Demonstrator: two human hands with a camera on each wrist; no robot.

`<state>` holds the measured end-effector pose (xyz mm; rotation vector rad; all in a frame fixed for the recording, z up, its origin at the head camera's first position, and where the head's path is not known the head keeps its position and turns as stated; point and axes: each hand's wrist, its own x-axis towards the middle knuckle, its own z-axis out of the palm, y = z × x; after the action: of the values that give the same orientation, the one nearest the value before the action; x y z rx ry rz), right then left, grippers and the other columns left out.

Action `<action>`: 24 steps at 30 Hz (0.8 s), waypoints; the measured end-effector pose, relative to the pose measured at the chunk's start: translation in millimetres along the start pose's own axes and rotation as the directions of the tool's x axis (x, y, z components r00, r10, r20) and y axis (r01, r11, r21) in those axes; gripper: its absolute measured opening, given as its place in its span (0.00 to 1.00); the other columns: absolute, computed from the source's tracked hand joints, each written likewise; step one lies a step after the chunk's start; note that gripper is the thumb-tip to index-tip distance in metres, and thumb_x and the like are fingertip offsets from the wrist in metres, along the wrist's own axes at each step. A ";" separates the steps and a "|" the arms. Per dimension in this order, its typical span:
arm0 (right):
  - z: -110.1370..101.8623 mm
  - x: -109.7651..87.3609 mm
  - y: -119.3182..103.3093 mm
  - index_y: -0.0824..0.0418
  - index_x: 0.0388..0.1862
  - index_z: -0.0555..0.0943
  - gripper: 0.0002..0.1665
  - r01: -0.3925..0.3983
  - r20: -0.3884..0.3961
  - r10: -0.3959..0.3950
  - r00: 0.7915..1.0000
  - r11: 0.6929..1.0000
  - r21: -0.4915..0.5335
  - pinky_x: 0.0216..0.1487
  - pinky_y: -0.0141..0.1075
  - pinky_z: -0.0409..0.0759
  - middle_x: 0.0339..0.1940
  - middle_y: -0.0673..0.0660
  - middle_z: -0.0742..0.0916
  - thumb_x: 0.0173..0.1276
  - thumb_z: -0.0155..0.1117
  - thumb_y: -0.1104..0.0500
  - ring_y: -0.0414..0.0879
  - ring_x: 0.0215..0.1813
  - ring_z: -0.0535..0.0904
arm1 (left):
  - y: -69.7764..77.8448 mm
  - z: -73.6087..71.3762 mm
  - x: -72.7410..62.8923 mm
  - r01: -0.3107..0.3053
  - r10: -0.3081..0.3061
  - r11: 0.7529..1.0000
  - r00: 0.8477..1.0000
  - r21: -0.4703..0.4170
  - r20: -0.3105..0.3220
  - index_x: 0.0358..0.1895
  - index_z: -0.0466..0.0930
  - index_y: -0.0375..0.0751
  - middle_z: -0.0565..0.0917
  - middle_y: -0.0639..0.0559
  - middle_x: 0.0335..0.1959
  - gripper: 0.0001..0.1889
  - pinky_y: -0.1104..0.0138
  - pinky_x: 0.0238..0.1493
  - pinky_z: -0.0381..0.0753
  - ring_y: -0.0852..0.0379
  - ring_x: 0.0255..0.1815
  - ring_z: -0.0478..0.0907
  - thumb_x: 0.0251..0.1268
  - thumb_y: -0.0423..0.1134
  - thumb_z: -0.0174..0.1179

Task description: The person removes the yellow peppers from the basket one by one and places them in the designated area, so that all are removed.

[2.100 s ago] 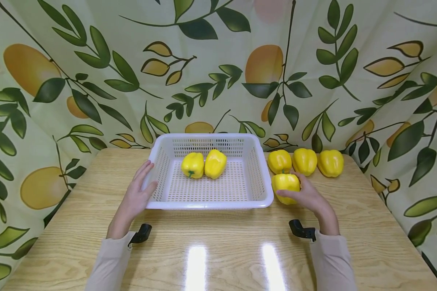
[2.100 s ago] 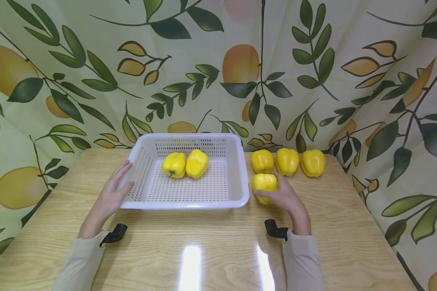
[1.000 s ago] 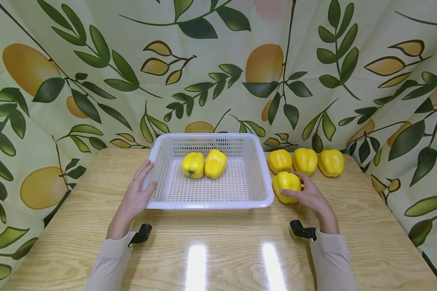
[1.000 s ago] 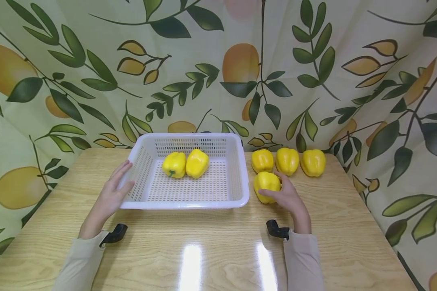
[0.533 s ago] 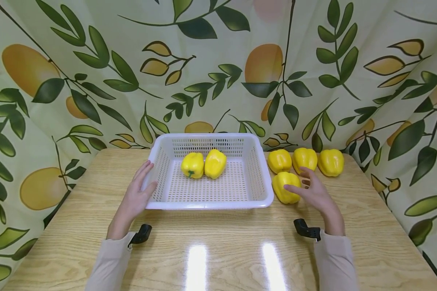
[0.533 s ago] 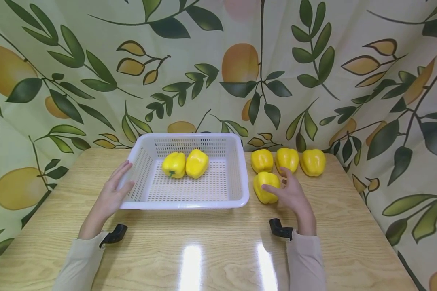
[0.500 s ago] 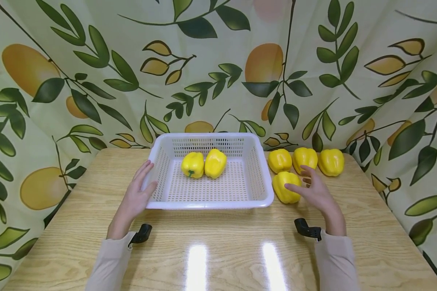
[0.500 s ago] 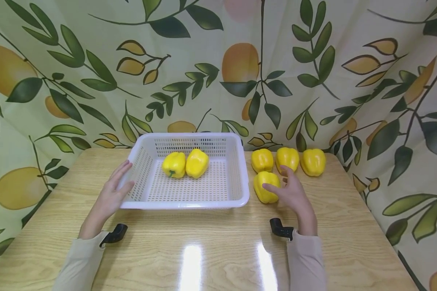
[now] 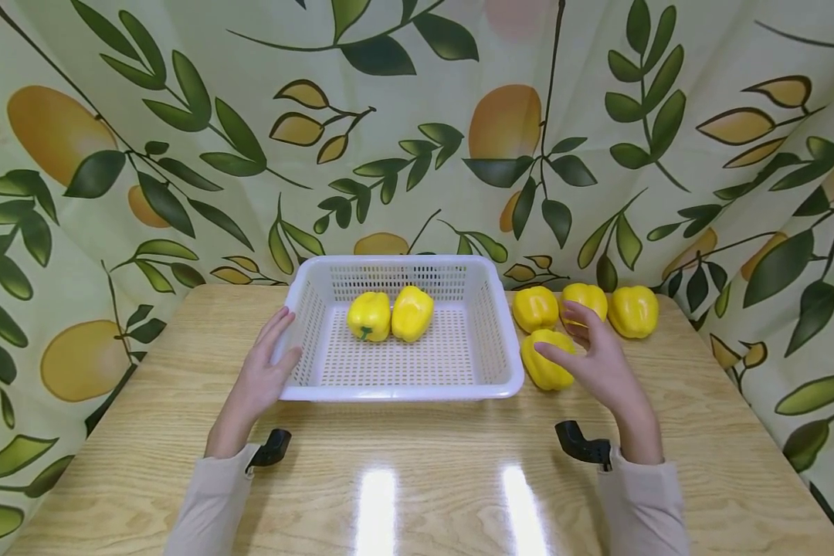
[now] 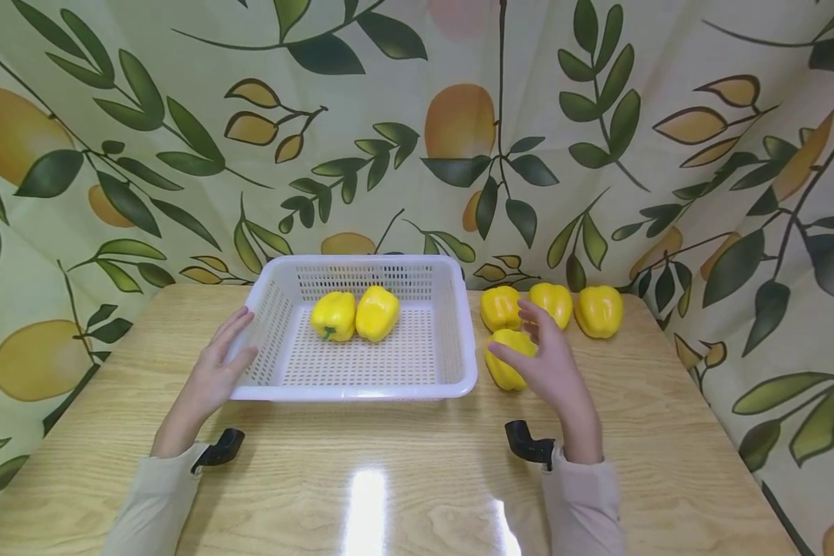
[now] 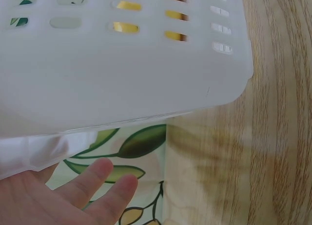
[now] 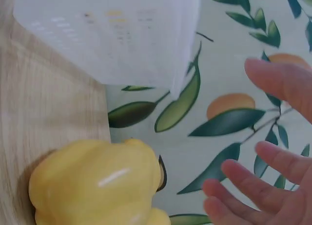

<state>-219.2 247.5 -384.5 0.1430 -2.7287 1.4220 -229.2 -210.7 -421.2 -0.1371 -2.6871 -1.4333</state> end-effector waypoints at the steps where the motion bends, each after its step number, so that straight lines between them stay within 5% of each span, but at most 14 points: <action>1: 2.2 -0.1 -1.3 0.67 0.78 0.54 0.51 0.022 -0.013 -0.022 1.000 1.000 -0.004 0.73 0.62 0.62 0.76 0.71 0.65 0.65 0.70 0.51 0.68 0.73 0.63 | 0.0 0.1 0.0 -0.001 0.001 1.000 1.000 0.000 0.000 0.78 0.53 0.37 0.46 0.45 0.83 0.33 0.35 0.76 0.47 0.35 0.81 0.44 0.72 0.33 0.49; 7: 16.1 0.7 -10.2 0.67 0.75 0.60 0.46 0.097 -0.062 -0.096 0.993 0.995 0.012 0.73 0.60 0.63 0.73 0.69 0.70 0.65 0.71 0.54 0.66 0.71 0.67 | -0.1 0.3 0.2 -0.001 0.001 1.000 1.000 0.001 -0.001 0.78 0.53 0.37 0.46 0.44 0.83 0.33 0.35 0.76 0.46 0.36 0.82 0.44 0.72 0.33 0.50; 24: 48.5 -1.5 -31.4 0.67 0.72 0.66 0.40 0.148 -0.024 -0.148 0.989 0.989 0.014 0.73 0.60 0.65 0.71 0.65 0.74 0.65 0.70 0.56 0.63 0.71 0.68 | -0.2 -0.1 -1.4 -0.012 0.012 1.000 1.000 0.000 -0.006 0.78 0.54 0.36 0.47 0.43 0.82 0.32 0.35 0.76 0.46 0.36 0.82 0.43 0.72 0.33 0.50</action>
<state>-214.9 189.9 -386.9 0.3215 -2.6275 1.3958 -227.9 -211.0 -421.5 -0.1484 -2.6763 -1.4281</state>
